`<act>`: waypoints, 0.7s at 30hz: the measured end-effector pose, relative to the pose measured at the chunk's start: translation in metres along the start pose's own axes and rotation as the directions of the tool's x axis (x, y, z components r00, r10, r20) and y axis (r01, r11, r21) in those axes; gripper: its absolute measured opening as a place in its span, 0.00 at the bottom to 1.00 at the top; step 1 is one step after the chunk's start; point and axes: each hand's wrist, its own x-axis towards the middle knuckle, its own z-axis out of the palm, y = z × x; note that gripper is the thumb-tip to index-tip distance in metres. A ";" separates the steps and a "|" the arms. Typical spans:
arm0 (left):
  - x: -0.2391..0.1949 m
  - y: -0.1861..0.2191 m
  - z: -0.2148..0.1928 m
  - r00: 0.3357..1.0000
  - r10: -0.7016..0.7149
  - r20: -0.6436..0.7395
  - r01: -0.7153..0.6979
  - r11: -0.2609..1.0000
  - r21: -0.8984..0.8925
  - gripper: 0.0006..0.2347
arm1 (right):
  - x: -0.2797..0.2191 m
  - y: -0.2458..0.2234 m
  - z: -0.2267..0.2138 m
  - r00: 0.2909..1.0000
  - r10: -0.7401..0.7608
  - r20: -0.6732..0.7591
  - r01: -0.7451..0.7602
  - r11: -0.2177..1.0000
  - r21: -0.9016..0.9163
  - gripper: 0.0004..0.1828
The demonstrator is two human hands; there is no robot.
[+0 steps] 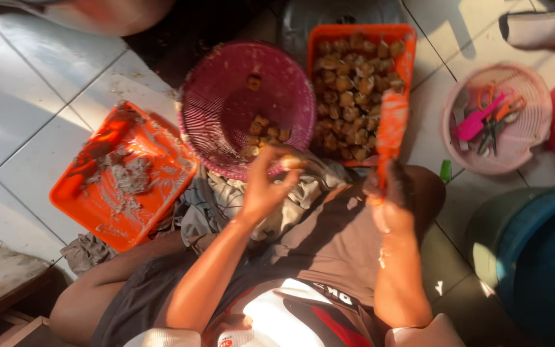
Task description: The person scoops a gray paste from a tray and spreads it onto small brown food pieces using a spatula, then places the coated pieces into a pink basket. The person repeats this process for multiple pieces.
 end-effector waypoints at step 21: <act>0.071 -0.077 0.045 0.986 0.110 0.128 -0.155 0.890 0.428 0.22 | -0.002 -0.045 0.005 0.998 0.013 0.055 -0.016 0.999 0.052 0.23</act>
